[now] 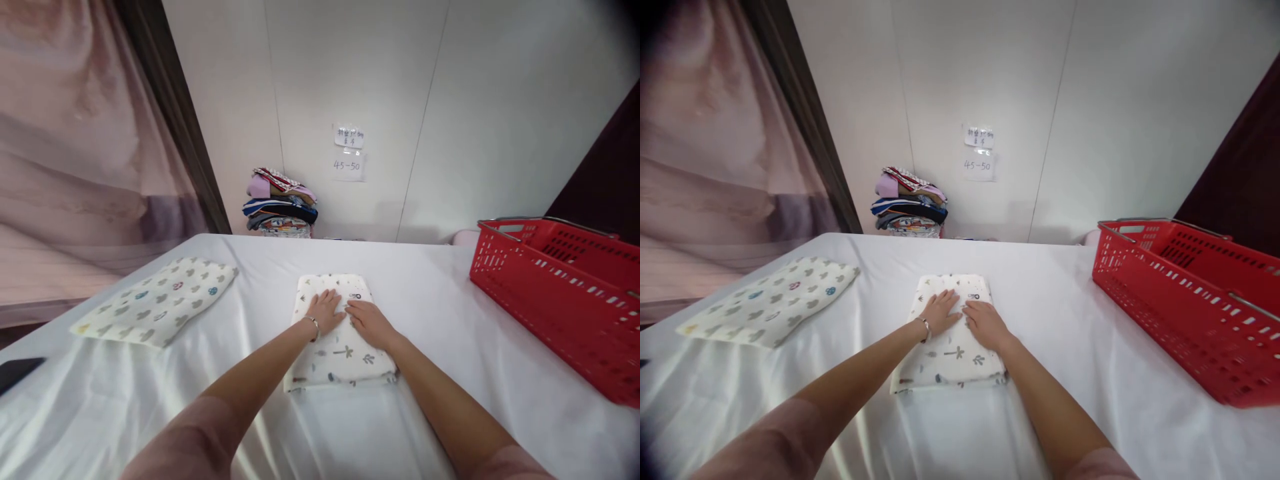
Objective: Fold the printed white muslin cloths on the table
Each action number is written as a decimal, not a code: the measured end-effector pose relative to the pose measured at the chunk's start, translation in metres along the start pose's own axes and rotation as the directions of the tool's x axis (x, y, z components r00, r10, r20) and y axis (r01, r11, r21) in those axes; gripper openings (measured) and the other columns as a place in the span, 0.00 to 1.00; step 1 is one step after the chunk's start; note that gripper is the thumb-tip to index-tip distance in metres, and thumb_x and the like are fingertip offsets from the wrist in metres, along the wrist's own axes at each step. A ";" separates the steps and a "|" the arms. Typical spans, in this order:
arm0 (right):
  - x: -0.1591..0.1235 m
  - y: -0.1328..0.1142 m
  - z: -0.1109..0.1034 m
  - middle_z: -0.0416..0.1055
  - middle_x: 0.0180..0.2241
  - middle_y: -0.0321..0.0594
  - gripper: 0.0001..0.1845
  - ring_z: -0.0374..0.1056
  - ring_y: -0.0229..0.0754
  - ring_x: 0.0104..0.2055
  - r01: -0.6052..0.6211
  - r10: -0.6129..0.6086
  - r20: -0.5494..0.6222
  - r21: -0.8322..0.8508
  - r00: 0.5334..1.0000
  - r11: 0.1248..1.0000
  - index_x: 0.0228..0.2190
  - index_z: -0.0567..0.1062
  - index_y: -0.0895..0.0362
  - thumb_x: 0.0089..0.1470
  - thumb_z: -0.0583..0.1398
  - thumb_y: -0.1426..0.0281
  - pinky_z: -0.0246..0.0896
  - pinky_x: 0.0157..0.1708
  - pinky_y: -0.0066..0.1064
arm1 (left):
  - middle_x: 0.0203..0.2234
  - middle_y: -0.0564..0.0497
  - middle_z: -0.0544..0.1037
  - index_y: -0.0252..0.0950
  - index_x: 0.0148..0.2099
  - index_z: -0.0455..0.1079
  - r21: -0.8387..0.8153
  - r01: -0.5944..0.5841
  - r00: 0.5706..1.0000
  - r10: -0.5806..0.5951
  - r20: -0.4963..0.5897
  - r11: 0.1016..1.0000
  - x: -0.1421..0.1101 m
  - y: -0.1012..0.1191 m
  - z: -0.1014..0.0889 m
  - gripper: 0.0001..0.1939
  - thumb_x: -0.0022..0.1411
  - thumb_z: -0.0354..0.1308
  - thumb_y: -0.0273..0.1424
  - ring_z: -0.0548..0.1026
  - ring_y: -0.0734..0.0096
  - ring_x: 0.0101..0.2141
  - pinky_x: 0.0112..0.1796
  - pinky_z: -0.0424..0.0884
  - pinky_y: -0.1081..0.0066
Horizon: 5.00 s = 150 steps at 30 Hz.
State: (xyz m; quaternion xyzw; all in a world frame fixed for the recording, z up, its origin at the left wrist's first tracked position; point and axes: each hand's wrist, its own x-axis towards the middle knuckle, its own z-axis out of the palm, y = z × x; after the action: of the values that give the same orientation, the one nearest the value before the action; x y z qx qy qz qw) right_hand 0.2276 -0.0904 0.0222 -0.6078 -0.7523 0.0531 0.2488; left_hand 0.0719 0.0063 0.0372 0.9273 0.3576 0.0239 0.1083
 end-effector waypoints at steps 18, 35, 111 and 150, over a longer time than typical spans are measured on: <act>0.074 -0.068 0.022 0.46 0.60 0.50 0.29 0.38 0.49 0.62 -0.113 0.134 0.124 -0.161 0.983 0.980 0.55 0.56 0.60 0.54 0.50 0.60 0.36 0.56 0.45 | 0.58 0.48 0.57 0.40 0.60 0.53 0.000 -0.155 0.978 0.153 -0.139 0.988 -0.089 0.023 0.018 0.28 0.61 0.38 0.45 0.48 0.55 0.59 0.56 0.39 0.50; 0.090 0.017 0.029 0.36 0.62 0.40 0.40 0.29 0.43 0.63 -0.472 0.524 0.075 -0.339 0.848 0.813 0.59 0.45 0.57 0.52 0.37 0.46 0.22 0.57 0.43 | 0.60 0.46 0.49 0.34 0.61 0.52 -0.019 -0.127 0.983 0.123 -0.136 0.992 -0.089 0.021 0.029 0.31 0.62 0.33 0.46 0.42 0.58 0.60 0.57 0.35 0.51; -0.015 -0.024 -0.031 0.71 0.41 0.50 0.21 0.68 0.48 0.40 -0.861 0.837 0.203 0.082 0.507 0.502 0.35 0.72 0.60 0.43 0.58 0.58 0.61 0.31 0.31 | 0.39 0.42 0.75 0.31 0.46 0.64 -0.806 0.343 0.882 -0.460 0.099 0.483 -0.060 -0.059 -0.002 0.21 0.48 0.54 0.32 0.73 0.61 0.37 0.34 0.67 0.69; 0.035 -0.122 -0.013 0.71 0.37 0.44 0.14 0.67 0.46 0.39 -0.455 0.535 0.071 -0.439 0.842 0.775 0.38 0.65 0.58 0.48 0.52 0.68 0.52 0.31 0.30 | 0.35 0.44 0.75 0.32 0.48 0.63 -0.837 0.092 0.921 -0.367 -0.135 0.539 -0.062 -0.036 -0.002 0.22 0.51 0.55 0.35 0.72 0.64 0.35 0.36 0.65 0.70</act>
State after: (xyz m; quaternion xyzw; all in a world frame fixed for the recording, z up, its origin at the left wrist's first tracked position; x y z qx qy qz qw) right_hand 0.1202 -0.0918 0.0915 -0.8147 -0.5793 0.0184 0.0208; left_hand 0.0015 -0.0092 0.0330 0.7007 0.4374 0.3092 0.4713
